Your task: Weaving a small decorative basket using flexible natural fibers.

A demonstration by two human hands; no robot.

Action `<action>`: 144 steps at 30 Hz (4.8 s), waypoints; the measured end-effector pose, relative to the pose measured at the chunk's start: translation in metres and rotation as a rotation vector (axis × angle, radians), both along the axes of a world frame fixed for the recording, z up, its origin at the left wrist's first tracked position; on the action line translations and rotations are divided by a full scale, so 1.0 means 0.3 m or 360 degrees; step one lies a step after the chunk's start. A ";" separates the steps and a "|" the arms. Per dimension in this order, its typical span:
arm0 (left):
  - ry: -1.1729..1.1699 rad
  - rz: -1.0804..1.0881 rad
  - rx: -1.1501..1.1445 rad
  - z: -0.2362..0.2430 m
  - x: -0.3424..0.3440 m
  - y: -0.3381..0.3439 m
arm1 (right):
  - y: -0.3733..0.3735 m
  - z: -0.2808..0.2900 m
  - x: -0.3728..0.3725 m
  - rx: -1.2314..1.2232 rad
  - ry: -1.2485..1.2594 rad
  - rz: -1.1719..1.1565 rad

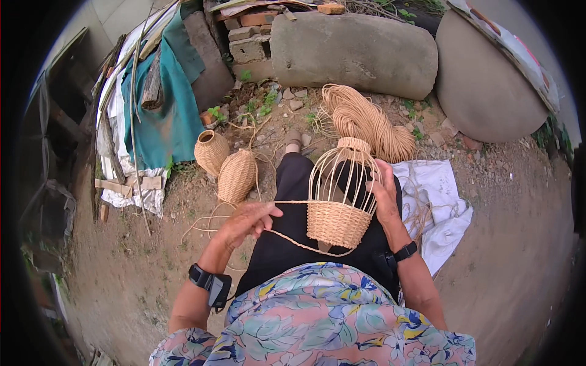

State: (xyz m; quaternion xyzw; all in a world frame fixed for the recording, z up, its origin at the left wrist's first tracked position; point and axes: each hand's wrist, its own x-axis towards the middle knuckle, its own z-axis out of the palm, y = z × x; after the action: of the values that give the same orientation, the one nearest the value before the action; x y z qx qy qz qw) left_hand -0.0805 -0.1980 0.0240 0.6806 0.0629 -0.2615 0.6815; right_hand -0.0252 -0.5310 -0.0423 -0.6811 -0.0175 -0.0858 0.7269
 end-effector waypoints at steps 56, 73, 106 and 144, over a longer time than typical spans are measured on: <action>-0.0294 -0.0044 -0.0353 -0.050 0.276 -0.216 | 0.018 -0.019 0.051 -0.0591 0.0084 -0.0239; -0.1174 -0.0263 0.0546 0.028 0.214 -0.390 | -0.015 -0.077 0.076 -0.0400 -0.0034 -0.0295; -0.0564 0.1141 0.0329 -0.089 0.095 0.447 | 0.016 0.012 0.026 -0.0632 0.0019 -0.0234; -0.1416 -0.0144 0.0581 -0.020 0.146 -0.399 | 0.112 0.191 0.008 -0.1276 -0.0467 -0.0288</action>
State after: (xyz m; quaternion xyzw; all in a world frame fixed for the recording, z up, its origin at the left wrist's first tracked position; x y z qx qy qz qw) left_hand -0.0366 -0.3176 0.0181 0.8370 -0.2193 0.0409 0.4997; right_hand -0.0229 -0.4972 0.0148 -0.8888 -0.0929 -0.2313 0.3845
